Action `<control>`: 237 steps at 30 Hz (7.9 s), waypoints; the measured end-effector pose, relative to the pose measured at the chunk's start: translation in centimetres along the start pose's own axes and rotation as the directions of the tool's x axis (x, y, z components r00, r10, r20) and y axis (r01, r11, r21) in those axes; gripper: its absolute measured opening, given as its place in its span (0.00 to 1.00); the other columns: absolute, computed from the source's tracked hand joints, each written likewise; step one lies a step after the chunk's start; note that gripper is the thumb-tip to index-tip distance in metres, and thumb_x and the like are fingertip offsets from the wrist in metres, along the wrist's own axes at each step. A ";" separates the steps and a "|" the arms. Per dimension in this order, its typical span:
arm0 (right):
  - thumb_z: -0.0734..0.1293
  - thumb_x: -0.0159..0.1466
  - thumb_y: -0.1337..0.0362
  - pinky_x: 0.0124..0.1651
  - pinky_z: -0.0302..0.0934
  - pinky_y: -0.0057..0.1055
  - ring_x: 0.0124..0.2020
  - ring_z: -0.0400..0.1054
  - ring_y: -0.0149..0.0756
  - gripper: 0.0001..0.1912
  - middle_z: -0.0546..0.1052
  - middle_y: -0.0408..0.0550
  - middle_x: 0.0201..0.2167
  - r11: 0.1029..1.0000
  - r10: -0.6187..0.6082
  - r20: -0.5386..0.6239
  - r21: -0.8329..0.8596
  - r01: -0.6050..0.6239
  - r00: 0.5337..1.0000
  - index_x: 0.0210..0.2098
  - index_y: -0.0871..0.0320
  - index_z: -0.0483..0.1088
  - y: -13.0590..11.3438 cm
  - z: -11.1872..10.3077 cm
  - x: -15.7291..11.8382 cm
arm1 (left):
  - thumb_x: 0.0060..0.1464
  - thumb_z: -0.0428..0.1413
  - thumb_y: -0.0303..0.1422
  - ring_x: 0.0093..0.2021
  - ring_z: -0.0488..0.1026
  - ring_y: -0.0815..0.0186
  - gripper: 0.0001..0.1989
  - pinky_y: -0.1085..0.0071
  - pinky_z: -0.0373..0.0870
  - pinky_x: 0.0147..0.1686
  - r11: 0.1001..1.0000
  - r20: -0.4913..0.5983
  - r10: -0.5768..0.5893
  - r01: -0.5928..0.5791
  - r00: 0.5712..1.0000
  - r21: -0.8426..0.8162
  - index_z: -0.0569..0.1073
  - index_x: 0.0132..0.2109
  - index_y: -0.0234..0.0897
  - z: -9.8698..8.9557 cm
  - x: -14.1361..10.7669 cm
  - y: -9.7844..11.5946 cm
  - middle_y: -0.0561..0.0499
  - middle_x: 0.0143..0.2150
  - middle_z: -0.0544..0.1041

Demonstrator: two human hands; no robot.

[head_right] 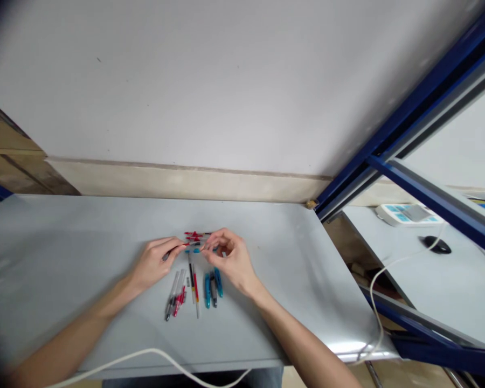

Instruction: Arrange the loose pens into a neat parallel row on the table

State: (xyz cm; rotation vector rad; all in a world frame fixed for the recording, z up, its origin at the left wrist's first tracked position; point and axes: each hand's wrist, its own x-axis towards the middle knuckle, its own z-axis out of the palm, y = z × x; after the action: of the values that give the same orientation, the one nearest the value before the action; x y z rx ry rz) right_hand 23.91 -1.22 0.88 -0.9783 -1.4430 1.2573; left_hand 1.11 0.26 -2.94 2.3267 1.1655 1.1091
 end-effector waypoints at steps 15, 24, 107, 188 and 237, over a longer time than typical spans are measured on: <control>0.76 0.59 0.58 0.48 0.72 0.37 0.40 0.79 0.41 0.10 0.84 0.51 0.38 0.991 0.080 -0.083 0.111 -0.071 0.993 0.35 0.57 0.78 1.4 0.5 -0.2 | 0.69 0.52 0.29 0.31 0.71 0.69 0.10 0.71 0.67 0.34 0.994 -0.005 0.104 -0.104 0.995 0.022 0.75 0.38 0.37 0.5 -0.5 0.4 0.52 0.32 0.76; 0.73 0.62 0.63 0.43 0.70 0.33 0.36 0.77 0.38 0.04 0.83 0.48 0.34 0.993 -0.029 -0.063 -0.113 0.021 0.998 0.34 0.57 0.80 1.5 0.4 -0.3 | 0.68 0.53 0.28 0.31 0.71 0.70 0.08 0.72 0.66 0.35 0.992 -0.009 0.130 -0.130 0.992 0.005 0.74 0.38 0.37 0.8 -0.6 0.1 0.52 0.33 0.75; 0.62 0.71 0.46 0.26 0.46 0.28 0.22 0.49 0.30 0.27 0.58 0.38 0.19 0.966 -0.008 -0.107 -0.256 -0.020 0.994 0.22 0.57 0.61 3.4 0.3 -0.7 | 0.70 0.51 0.31 0.43 0.79 0.60 0.23 0.61 0.76 0.43 0.928 0.118 0.268 -0.289 0.956 0.235 0.60 0.69 0.40 0.3 -0.1 2.6 0.46 0.46 0.80; 0.63 0.71 0.54 0.31 0.52 0.27 0.26 0.59 0.31 0.17 0.68 0.41 0.23 0.905 -0.070 0.000 -0.420 0.063 0.998 0.31 0.59 0.70 2.0 -3.9 0.8 | 0.71 0.50 0.34 0.44 0.70 0.60 0.09 0.64 0.64 0.45 0.986 0.155 0.064 -0.086 0.986 0.141 0.73 0.45 0.38 -0.1 0.2 0.2 0.49 0.41 0.78; 0.61 0.74 0.64 0.34 0.51 0.29 0.34 0.74 0.36 0.10 0.81 0.47 0.37 0.379 0.083 0.323 -0.885 0.269 0.943 0.39 0.56 0.72 0.3 1.3 -0.6 | 0.53 0.52 0.27 0.21 0.65 0.67 0.12 0.68 0.46 0.27 0.895 0.455 -0.331 0.122 0.827 0.429 0.69 0.22 0.40 -2.7 0.1 1.1 0.53 0.20 0.70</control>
State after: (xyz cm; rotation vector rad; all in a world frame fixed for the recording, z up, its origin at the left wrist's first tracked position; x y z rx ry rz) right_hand 22.75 -2.04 0.47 -1.4011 -2.5540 0.3794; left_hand -0.31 -0.49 -0.48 2.4371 1.4779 0.1328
